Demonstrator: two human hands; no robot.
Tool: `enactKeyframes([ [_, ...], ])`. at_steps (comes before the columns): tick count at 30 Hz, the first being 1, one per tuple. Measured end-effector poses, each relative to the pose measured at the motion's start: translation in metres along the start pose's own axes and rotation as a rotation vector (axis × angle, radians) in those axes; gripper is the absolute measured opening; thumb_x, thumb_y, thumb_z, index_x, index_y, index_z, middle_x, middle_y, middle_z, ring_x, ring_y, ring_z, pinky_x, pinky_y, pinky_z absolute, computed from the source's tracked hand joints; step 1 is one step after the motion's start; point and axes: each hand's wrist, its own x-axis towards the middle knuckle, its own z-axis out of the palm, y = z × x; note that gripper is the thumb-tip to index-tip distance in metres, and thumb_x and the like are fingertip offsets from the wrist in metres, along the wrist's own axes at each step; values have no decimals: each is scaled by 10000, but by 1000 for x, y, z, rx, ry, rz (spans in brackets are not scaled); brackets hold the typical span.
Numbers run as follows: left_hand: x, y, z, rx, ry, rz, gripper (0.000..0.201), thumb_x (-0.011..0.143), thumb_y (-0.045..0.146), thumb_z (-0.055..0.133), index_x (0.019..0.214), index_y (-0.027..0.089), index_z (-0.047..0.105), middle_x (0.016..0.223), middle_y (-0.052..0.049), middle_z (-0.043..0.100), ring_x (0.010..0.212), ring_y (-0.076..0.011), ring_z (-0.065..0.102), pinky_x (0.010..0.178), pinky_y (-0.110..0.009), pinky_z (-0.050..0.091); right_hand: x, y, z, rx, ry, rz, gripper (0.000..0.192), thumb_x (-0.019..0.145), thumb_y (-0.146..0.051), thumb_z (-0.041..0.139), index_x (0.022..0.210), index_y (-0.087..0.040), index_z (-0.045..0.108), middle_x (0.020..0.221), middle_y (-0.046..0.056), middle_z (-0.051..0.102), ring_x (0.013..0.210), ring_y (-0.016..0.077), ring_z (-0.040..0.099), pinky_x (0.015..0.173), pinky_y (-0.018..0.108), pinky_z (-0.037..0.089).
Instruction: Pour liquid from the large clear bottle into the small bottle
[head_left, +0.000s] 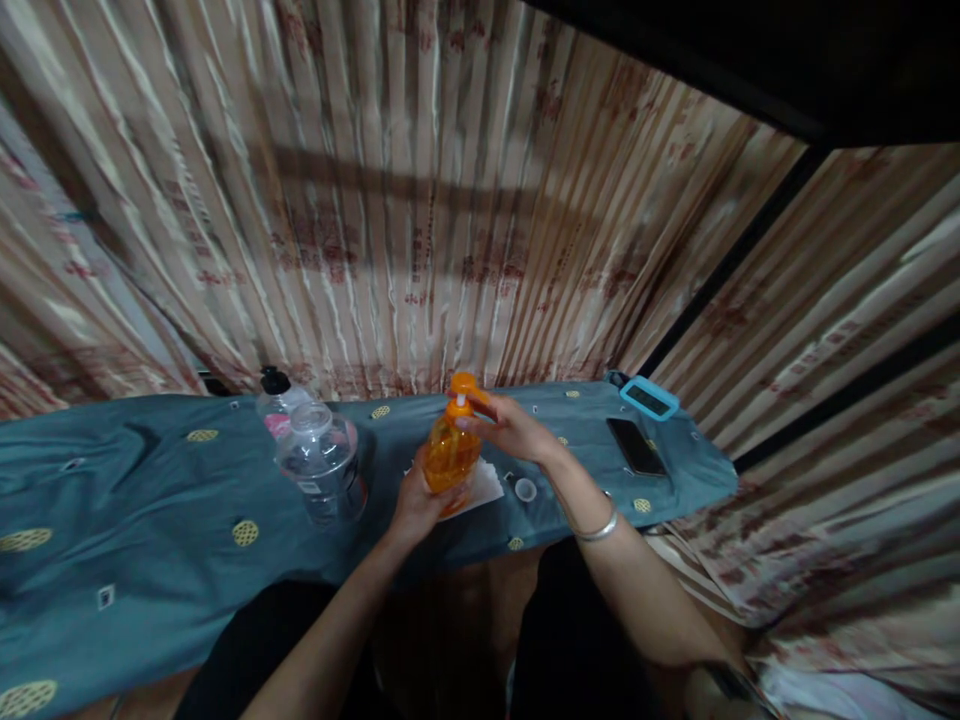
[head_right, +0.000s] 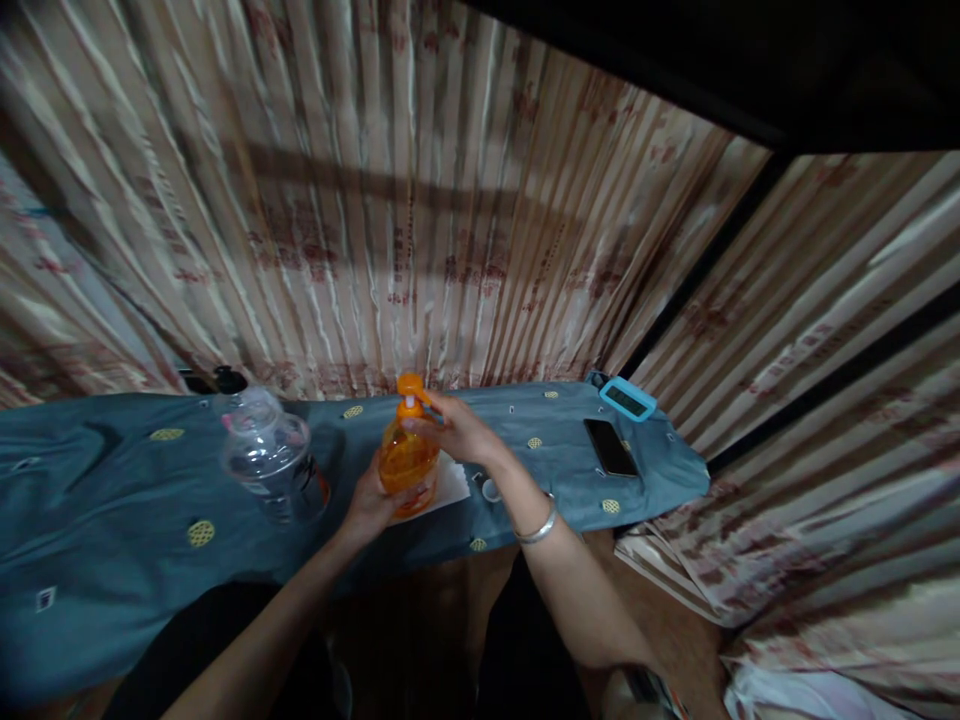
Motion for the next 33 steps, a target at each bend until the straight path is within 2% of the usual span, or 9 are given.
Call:
enactKeyframes([
  [3,1,1,0,19,5,-8,668,610,395,885,1194,232,605,1153,-67,786,1090,-312,752,1040,-527,563,0,-3,4,-90,58,43,342,971,-496,703,1071,-168,715,1046,42,749,965,206,723,915,438,578],
  [6,1,0,-1,32,9,-27,682,601,418,890,1187,236,594,1155,-70,781,1082,-311,753,1025,-515,569,-5,-8,16,-174,189,105,377,952,-520,713,1086,-169,692,1065,56,726,1026,234,699,961,480,551],
  [8,0,0,0,28,16,-34,670,601,431,888,1170,233,595,1143,-70,781,1072,-314,753,1020,-523,569,-8,-11,20,-186,214,116,402,948,-527,715,1125,-168,679,1069,60,723,1027,240,699,964,490,549],
  [11,0,1,0,5,14,-33,678,598,435,888,1178,234,599,1143,-70,781,1077,-320,748,1037,-543,555,-5,-10,15,-128,111,63,387,972,-491,704,1180,-167,672,1059,48,739,965,213,725,907,445,588],
  [14,0,1,0,9,0,-28,699,603,427,891,1209,238,599,1178,-76,777,1107,-318,739,1062,-541,538,1,-6,7,-68,-9,3,294,1006,-431,681,1121,-161,695,1039,38,759,951,193,745,874,403,612],
  [17,1,-1,-1,30,11,-26,690,606,432,897,1201,242,602,1162,-70,783,1094,-315,747,1049,-532,550,3,-4,7,-90,-12,-1,270,1008,-422,681,1049,-157,705,964,19,756,890,183,742,853,394,609],
  [20,1,-5,-1,43,30,-5,686,629,432,886,1221,245,595,1168,-63,782,1097,-310,750,1034,-516,566,-3,-5,18,-152,89,32,288,1011,-446,667,1010,-160,701,880,0,732,815,173,725,833,395,601],
  [26,-2,-1,3,-10,43,1,710,622,419,879,1239,227,585,1156,-91,768,1082,-317,748,984,-463,589,-20,-9,48,-208,371,63,363,1018,-477,645,1193,-162,691,1266,106,732,1185,256,701,1045,505,545],
  [33,-2,3,3,-7,72,-27,705,578,421,863,1200,212,606,1118,-103,763,1046,-329,735,940,-474,584,-18,-16,66,-205,518,59,324,1025,-453,644,1144,-159,711,1221,95,750,1334,279,628,1151,561,466],
])
